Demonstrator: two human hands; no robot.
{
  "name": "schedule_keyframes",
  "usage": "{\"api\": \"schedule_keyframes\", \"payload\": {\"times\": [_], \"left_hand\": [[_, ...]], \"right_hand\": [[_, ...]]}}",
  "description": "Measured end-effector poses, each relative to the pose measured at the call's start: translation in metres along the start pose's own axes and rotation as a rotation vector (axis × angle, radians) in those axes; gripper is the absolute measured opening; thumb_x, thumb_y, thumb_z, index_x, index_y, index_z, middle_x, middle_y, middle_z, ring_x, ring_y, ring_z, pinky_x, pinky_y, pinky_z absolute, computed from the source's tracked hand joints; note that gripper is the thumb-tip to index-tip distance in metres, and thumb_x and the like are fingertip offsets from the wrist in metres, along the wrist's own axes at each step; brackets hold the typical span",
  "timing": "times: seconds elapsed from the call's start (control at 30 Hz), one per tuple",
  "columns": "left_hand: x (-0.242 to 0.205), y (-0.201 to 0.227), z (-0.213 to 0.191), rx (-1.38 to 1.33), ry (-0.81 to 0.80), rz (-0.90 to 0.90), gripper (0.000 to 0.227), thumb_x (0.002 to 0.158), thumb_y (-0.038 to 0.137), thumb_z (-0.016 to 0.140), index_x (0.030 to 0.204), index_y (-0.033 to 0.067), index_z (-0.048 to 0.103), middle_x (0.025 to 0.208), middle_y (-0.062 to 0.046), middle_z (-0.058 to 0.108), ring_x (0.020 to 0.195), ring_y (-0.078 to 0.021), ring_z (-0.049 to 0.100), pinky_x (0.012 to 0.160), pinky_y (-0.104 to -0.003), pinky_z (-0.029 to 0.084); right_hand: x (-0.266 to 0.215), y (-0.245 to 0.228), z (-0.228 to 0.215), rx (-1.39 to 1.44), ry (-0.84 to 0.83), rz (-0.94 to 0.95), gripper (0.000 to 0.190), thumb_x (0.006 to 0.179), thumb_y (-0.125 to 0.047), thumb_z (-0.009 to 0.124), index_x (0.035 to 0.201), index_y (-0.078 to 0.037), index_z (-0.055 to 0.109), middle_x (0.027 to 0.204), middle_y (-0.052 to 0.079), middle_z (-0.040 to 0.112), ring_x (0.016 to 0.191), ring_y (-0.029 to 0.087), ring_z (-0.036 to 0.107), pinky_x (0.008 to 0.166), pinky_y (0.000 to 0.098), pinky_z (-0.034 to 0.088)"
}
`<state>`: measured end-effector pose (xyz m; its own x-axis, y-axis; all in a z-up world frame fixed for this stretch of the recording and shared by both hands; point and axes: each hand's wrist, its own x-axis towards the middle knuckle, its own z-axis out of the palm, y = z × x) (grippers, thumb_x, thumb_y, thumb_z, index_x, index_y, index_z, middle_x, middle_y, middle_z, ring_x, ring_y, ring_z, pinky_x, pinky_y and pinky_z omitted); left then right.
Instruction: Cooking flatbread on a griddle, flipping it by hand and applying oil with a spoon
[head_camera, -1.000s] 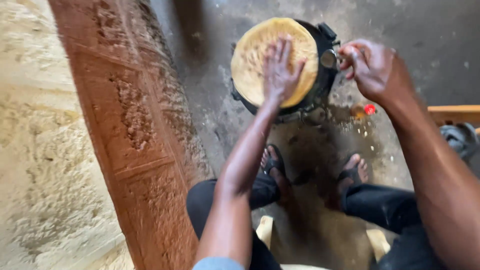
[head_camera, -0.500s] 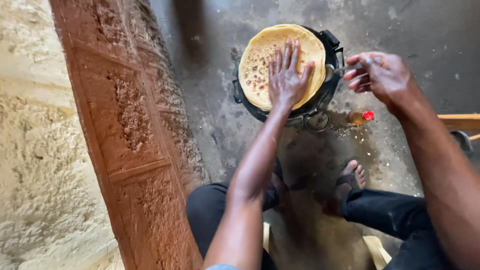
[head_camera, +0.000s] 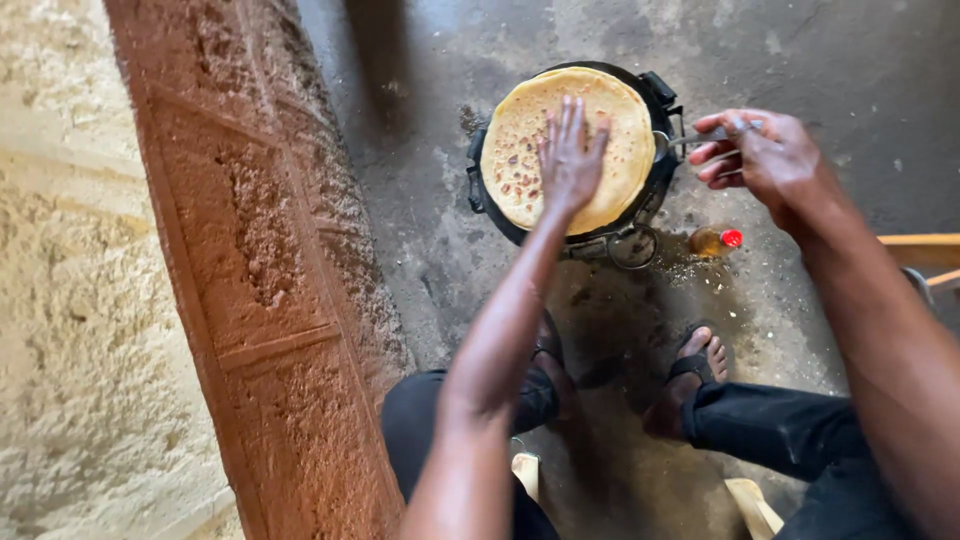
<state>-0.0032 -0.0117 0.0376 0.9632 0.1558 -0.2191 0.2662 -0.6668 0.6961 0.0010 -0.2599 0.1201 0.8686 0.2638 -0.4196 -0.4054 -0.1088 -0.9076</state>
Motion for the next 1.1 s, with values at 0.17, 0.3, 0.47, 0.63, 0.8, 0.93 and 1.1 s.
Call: {"api": "schedule_keyframes", "payload": {"times": [0.17,0.3,0.47,0.63,0.8,0.93,1.1], "left_hand": [[-0.003,0.006,-0.058,-0.220,-0.239,-0.010,0.097,0.095,0.077,0.019,0.169,0.0151,0.019,0.180,-0.010,0.012,0.165,-0.0282,0.011,0.131,-0.057,0.013],[-0.008,-0.014,-0.072,-0.356,-0.217,0.058,0.083,0.109,0.069,0.047,0.169,0.0128,0.034,0.175,-0.021,0.031,0.163,-0.0449,0.023,0.135,-0.063,0.013],[-0.038,0.034,-0.096,-0.505,-0.174,-0.009,0.077,0.106,0.070,0.050,0.163,0.0187,0.047,0.168,-0.017,0.046,0.160,-0.0390,0.033,0.134,-0.056,0.021],[-0.031,0.029,-0.086,-0.589,-0.177,-0.067,0.072,0.107,0.065,0.054,0.160,0.0177,0.052,0.167,-0.017,0.048,0.159,-0.0384,0.035,0.135,-0.056,0.023],[-0.022,0.014,-0.089,-0.899,-0.215,-0.126,0.085,0.108,0.062,0.050,0.167,0.0033,0.032,0.172,-0.032,0.030,0.159,-0.0557,0.024,0.131,-0.070,0.020],[-0.010,-0.014,-0.096,-0.932,-0.241,-0.198,0.105,0.104,0.073,0.046,0.166,-0.0085,0.026,0.169,-0.038,0.030,0.157,-0.0582,0.025,0.130,-0.071,0.020],[-0.048,0.039,-0.143,-1.231,-0.221,-0.266,0.102,0.100,0.069,0.052,0.173,0.0071,0.020,0.176,-0.026,0.025,0.159,-0.0548,0.024,0.126,-0.077,0.012]], "right_hand": [[0.006,0.001,0.004,-0.013,0.032,0.035,0.030,0.121,-0.033,0.051,0.129,-0.008,0.067,0.100,0.012,0.075,0.070,0.017,0.069,0.062,0.0273,0.054],[0.017,0.018,0.002,-0.003,0.003,0.002,0.034,0.120,-0.032,0.050,0.138,-0.006,0.060,0.098,0.011,0.075,0.072,0.015,0.075,0.063,0.0285,0.064],[0.009,0.011,0.012,0.016,0.041,-0.019,0.032,0.119,-0.031,0.052,0.134,-0.005,0.061,0.094,0.011,0.076,0.068,0.014,0.075,0.059,0.0277,0.065],[0.000,0.014,0.008,-0.005,0.052,-0.029,0.032,0.119,-0.031,0.050,0.133,-0.006,0.063,0.094,0.013,0.075,0.069,0.016,0.075,0.061,0.0300,0.066],[0.028,0.047,-0.007,0.052,0.091,-0.009,0.038,0.122,-0.034,0.037,0.137,-0.011,0.063,0.097,0.009,0.076,0.069,0.015,0.074,0.062,0.0318,0.066],[0.024,0.043,0.050,0.141,0.062,-0.038,0.040,0.120,-0.038,0.038,0.138,-0.012,0.062,0.095,0.013,0.076,0.067,0.020,0.076,0.056,0.0356,0.066],[-0.055,-0.067,0.115,-0.063,0.079,-0.326,0.029,0.119,-0.015,0.045,0.127,-0.012,0.072,0.091,0.010,0.075,0.082,0.018,0.070,0.069,0.0271,0.059]]}}
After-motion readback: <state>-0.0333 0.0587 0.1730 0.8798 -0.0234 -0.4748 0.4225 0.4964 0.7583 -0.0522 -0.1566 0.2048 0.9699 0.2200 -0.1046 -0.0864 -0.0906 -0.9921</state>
